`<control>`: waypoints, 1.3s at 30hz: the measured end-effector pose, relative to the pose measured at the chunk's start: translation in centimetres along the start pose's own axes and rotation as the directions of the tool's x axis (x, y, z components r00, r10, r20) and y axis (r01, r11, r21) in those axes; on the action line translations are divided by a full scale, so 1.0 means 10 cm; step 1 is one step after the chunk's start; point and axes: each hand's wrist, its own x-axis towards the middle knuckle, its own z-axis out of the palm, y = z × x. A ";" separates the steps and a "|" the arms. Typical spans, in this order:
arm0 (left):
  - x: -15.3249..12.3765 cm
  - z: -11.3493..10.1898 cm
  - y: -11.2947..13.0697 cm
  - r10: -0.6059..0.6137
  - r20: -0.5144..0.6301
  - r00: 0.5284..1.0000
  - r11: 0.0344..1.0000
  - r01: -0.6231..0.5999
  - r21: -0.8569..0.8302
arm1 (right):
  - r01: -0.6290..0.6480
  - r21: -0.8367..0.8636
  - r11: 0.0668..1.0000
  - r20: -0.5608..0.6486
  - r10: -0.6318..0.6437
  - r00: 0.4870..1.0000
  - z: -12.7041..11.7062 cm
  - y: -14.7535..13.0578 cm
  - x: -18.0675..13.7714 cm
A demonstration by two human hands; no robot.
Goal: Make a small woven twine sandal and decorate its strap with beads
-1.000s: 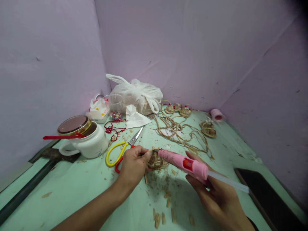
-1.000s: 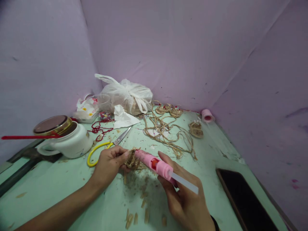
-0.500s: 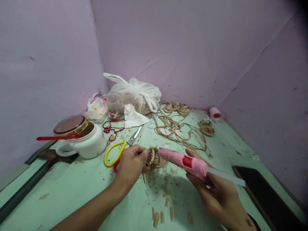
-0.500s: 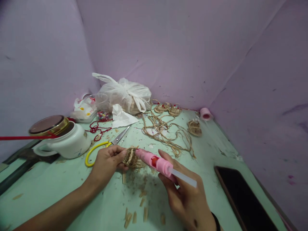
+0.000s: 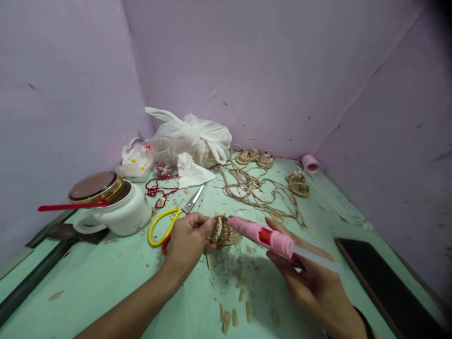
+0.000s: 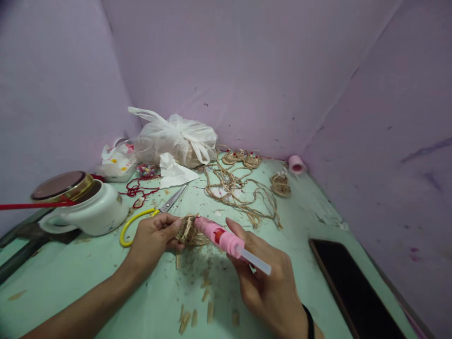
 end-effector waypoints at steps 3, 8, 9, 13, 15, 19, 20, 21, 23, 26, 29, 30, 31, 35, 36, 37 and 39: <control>0.01 0.00 -0.01 0.000 -0.003 1.000 1.000 0.000 -0.010 | -0.008 0.002 1.000 0.010 0.008 1.000 -0.01 0.00 0.01; 0.02 -0.02 -0.03 -0.009 -0.022 1.000 0.999 0.008 -0.032 | -0.104 0.000 0.995 -0.020 0.104 0.994 -0.07 0.03 0.01; 0.02 -0.02 -0.03 -0.015 -0.026 1.000 0.999 0.014 -0.038 | -0.112 -0.008 0.994 -0.034 0.111 0.993 -0.09 0.03 0.02; 0.03 -0.02 -0.01 -0.037 -0.045 0.998 0.998 0.035 -0.053 | -0.110 -0.051 0.993 -0.059 0.107 0.992 -0.13 0.03 0.04; 0.02 -0.01 0.00 -0.040 -0.052 0.998 0.998 0.037 -0.054 | -0.114 -0.061 0.992 -0.049 0.111 0.993 -0.13 0.03 0.04; 0.02 -0.01 0.00 -0.039 -0.057 0.998 0.998 0.037 -0.048 | -0.109 -0.061 0.992 0.004 0.109 0.994 -0.11 0.04 0.02; 0.02 0.00 0.01 -0.040 -0.056 0.998 0.998 0.037 -0.046 | -0.099 -0.061 0.993 0.018 0.101 0.995 -0.11 0.04 0.01; 0.02 0.00 0.01 -0.040 -0.054 0.998 0.998 0.037 -0.043 | -0.089 -0.060 0.994 0.031 0.091 0.995 -0.10 0.03 0.01; 0.02 0.00 0.00 -0.038 -0.052 0.998 0.999 0.036 -0.040 | -0.076 -0.052 0.996 0.043 0.078 0.996 -0.09 0.03 0.02; 0.01 0.00 0.00 -0.032 -0.051 0.998 0.999 0.030 -0.042 | -0.073 -0.027 0.997 0.047 0.074 0.996 -0.08 0.01 0.03; 0.00 0.00 0.00 -0.027 -0.047 0.999 0.999 0.025 -0.045 | -0.078 -0.010 0.997 0.059 0.078 0.995 -0.08 0.00 0.04; 0.00 0.00 0.00 -0.025 -0.048 0.999 0.999 0.023 -0.044 | -0.076 -0.012 0.997 0.059 0.077 0.995 -0.07 0.00 0.04; 0.00 0.00 0.00 -0.025 -0.049 0.998 0.999 0.023 -0.043 | -0.071 -0.017 0.997 0.056 0.072 0.996 -0.07 -0.01 0.05; 0.00 0.00 0.00 -0.036 -0.055 0.998 0.999 0.035 -0.022 | -0.044 -0.058 0.997 0.043 0.047 0.998 -0.09 -0.02 0.06; 0.00 0.00 0.00 -0.037 -0.051 0.998 0.999 0.036 -0.016 | -0.042 -0.068 0.997 0.040 0.045 0.998 -0.09 -0.02 0.06; 0.00 0.00 -0.01 -0.035 -0.047 0.998 0.999 0.034 -0.013 | -0.038 -0.076 0.996 0.035 0.041 0.999 -0.10 -0.02 0.06; 0.01 -0.01 -0.01 -0.030 -0.042 0.999 0.999 0.030 -0.014 | -0.032 -0.086 0.996 0.031 0.034 0.999 -0.10 -0.01 0.06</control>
